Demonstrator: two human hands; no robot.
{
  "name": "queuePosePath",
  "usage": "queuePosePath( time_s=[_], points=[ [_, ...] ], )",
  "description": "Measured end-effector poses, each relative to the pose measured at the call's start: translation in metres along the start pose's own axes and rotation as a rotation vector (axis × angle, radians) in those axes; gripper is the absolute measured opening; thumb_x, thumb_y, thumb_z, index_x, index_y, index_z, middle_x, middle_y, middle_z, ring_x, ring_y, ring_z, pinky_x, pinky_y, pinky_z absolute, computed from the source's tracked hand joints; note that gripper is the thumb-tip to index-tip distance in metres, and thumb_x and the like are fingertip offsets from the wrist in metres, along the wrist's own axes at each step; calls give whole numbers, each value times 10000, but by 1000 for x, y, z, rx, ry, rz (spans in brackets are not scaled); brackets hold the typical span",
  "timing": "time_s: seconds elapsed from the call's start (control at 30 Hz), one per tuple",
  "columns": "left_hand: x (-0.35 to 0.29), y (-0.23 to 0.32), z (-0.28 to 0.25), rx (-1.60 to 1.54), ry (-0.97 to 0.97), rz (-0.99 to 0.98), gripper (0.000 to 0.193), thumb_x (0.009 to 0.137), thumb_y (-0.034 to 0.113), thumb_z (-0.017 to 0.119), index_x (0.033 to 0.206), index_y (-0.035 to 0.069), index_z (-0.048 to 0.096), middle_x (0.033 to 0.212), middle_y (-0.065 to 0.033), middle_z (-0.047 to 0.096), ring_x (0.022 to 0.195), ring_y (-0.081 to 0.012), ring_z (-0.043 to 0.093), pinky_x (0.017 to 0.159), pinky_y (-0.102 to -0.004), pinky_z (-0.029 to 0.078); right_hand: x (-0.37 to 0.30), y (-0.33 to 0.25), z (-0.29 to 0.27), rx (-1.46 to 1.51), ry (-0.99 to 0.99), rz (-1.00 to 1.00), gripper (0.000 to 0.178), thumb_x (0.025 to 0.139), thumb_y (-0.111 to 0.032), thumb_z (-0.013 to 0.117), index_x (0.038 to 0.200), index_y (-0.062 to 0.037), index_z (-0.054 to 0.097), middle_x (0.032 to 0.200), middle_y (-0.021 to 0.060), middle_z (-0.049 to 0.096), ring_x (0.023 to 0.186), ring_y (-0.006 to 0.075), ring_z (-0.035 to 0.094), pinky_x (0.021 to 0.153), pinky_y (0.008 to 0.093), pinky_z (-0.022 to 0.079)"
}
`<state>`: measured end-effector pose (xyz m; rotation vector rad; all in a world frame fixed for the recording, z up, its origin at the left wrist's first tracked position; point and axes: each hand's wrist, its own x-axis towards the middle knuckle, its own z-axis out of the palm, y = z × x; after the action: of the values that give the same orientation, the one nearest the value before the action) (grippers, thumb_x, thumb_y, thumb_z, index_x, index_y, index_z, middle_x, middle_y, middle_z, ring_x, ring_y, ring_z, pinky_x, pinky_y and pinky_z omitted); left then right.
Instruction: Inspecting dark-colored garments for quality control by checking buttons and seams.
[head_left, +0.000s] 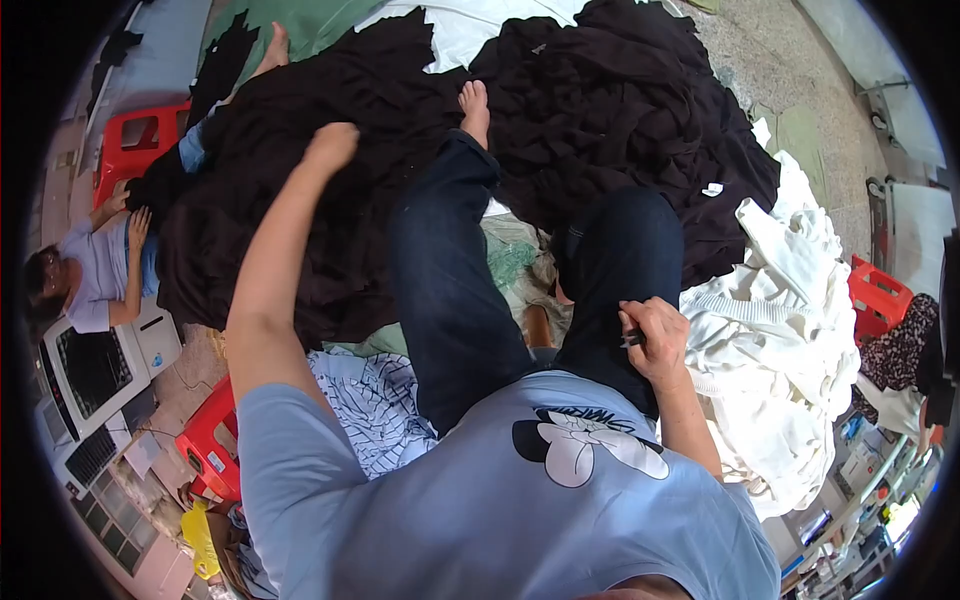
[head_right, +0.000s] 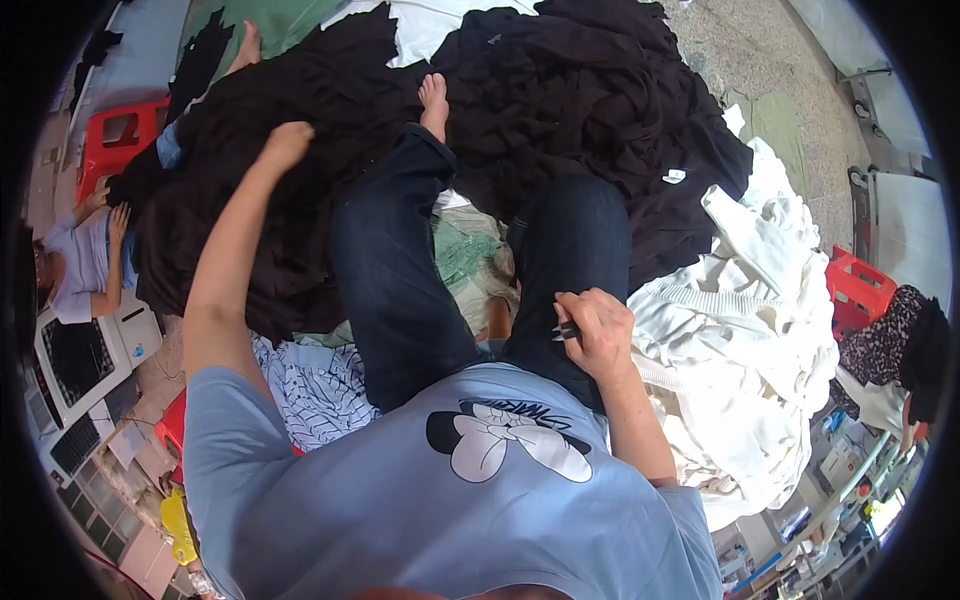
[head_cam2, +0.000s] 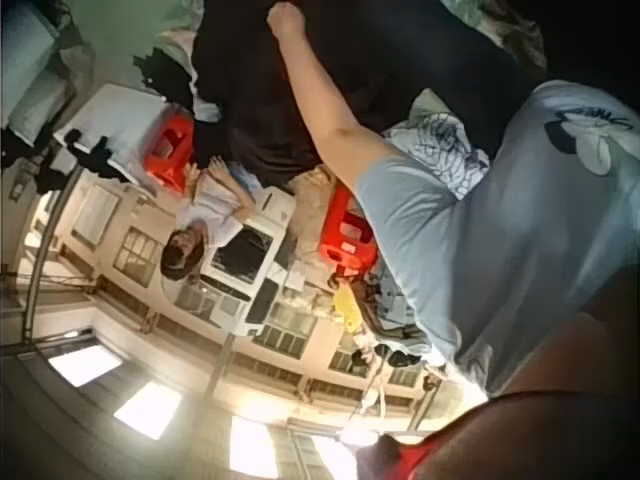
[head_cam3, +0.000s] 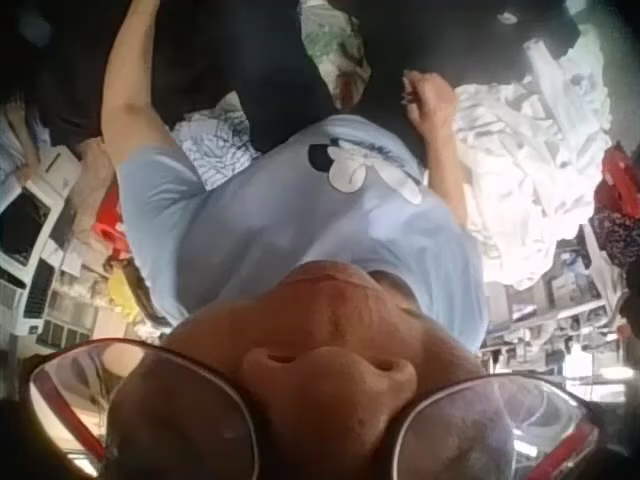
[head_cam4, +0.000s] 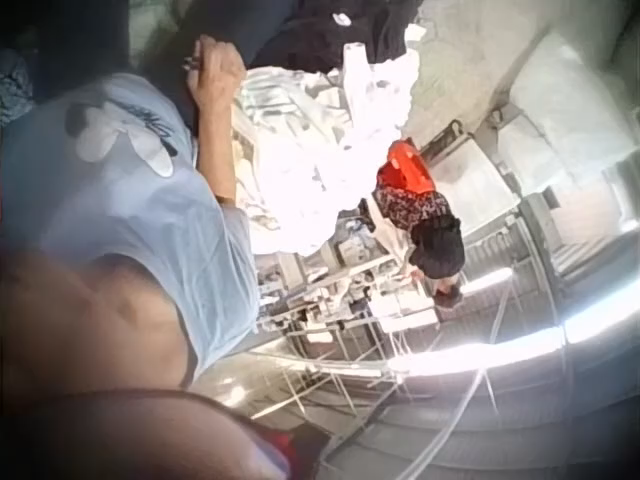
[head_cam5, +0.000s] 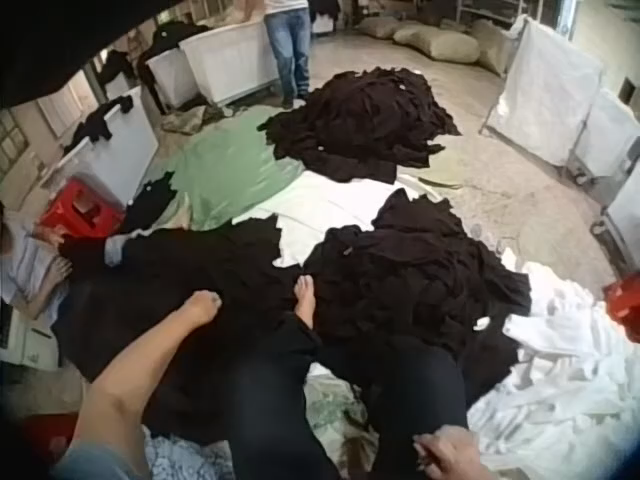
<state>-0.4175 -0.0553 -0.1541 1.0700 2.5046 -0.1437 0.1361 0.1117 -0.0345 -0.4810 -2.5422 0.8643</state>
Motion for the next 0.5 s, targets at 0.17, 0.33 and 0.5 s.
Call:
queuePosePath(
  time_s=[0.17,0.33,0.5],
  points=[
    [52,148,49,64,-146,505,526,910,236,677,1379,34,548,1318,-224,600,1244,-441,578,985,-549,511,-3,4,1,-45,67,46,206,754,28,760,935,-28,679,710,94,628,581,276,607,535,387,475],
    [123,277,34,-149,115,582,872,881,273,769,1587,45,311,1630,-278,291,1508,-454,281,1198,-561,309,4,5,-2,-44,53,80,169,769,14,756,912,-24,674,743,93,671,565,252,617,521,369,488],
    [204,342,48,-242,115,297,1196,810,321,870,1659,101,57,1712,-234,74,1546,-441,218,1198,-501,353,8,6,-4,-19,87,116,154,793,-15,755,928,-33,684,692,66,645,532,223,594,494,346,463]
  ],
)
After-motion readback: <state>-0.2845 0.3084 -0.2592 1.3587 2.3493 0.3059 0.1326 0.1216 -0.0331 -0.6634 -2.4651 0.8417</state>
